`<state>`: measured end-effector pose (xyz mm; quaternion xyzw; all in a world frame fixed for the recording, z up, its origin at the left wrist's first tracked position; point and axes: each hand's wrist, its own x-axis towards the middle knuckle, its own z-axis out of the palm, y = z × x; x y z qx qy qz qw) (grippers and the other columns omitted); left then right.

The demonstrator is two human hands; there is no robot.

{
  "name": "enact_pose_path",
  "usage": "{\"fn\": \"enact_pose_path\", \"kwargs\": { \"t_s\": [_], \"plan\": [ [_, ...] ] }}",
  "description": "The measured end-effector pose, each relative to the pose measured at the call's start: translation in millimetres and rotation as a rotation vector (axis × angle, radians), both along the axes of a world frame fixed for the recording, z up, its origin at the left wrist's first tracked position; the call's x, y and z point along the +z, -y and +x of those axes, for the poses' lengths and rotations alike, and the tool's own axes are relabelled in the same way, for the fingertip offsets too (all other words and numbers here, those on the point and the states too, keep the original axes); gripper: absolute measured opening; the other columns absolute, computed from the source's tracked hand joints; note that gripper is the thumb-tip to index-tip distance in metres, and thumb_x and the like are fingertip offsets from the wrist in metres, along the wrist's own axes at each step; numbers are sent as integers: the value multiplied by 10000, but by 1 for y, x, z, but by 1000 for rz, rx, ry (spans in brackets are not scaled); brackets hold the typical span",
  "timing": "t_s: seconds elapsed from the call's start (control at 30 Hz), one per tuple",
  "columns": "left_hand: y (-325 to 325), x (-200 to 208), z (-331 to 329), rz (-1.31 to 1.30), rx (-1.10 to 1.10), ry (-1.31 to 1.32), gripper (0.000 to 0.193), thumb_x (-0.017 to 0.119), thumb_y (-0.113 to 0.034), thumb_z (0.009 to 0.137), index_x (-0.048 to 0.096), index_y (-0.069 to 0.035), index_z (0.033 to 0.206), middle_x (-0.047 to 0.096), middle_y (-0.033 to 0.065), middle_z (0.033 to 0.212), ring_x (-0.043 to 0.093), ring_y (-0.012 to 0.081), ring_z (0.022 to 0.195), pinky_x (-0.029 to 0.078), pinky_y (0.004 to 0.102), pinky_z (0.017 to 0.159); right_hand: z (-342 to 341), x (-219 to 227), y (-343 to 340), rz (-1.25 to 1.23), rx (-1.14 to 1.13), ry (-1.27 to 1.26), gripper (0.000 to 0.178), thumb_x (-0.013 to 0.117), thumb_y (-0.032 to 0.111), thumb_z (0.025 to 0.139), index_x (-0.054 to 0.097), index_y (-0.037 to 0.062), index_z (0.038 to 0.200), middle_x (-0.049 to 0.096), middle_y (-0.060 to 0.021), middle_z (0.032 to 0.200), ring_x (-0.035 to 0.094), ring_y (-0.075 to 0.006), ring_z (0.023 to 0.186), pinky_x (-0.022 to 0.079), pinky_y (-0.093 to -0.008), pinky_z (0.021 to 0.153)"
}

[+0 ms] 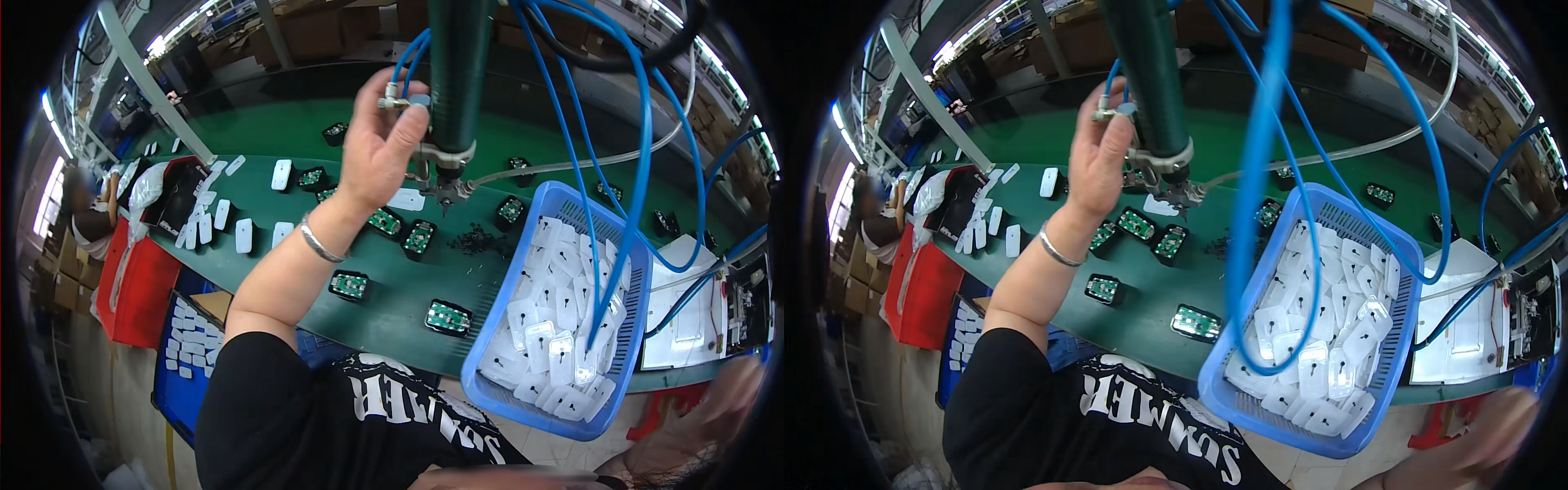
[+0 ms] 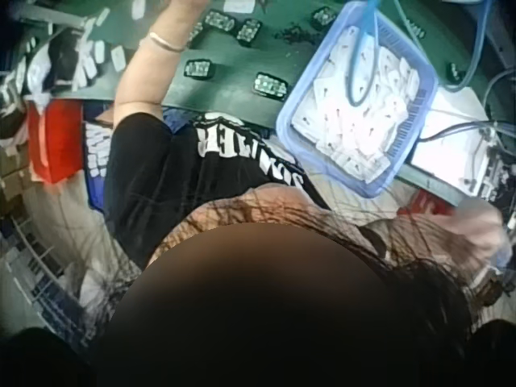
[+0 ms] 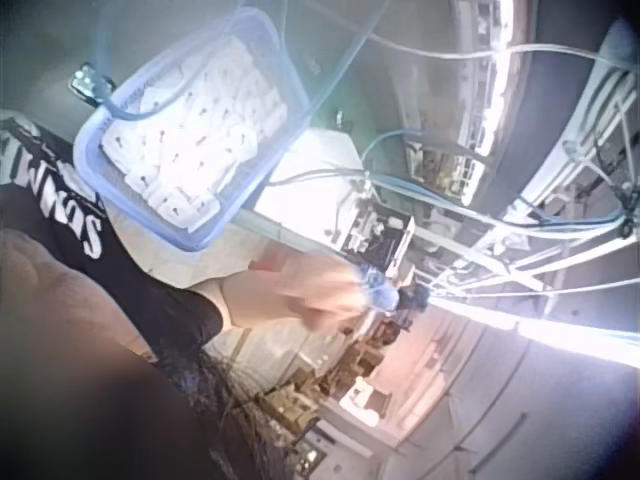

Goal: Assembling small electronic components into white plastic housings and securing them with screws using a powered vertical screwdriver.

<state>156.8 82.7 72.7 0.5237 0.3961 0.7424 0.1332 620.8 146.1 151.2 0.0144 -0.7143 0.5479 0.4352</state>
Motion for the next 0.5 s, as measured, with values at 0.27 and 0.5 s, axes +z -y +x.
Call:
{"fn": "enact_pose_path", "kwargs": {
  "t_s": [0.27, 0.5],
  "plan": [
    [17, -7, -2, -151, -395, 168, 377, 586, -157, 856, 434, -25, 1174, 560, 28, 957, 540, 95, 872, 459, 250, 790, -241, -27, 97, -15, -175, 441, 841, 659, 158, 770, 96, -42, 1361, 228, -218, 1389, 293, -287, 1272, 297, -348, 1010],
    [40, -13, -2, -139, -464, 132, 501, 690, -187, 760, 436, 1, 1149, 559, 65, 954, 527, 99, 809, 465, 250, 737, -329, 0, 40, -293, -272, 70, 222, 609, 186, 830, 599, -23, 903, 618, -66, 785, 583, -119, 728, 462, -243, 693]
  ]
}}
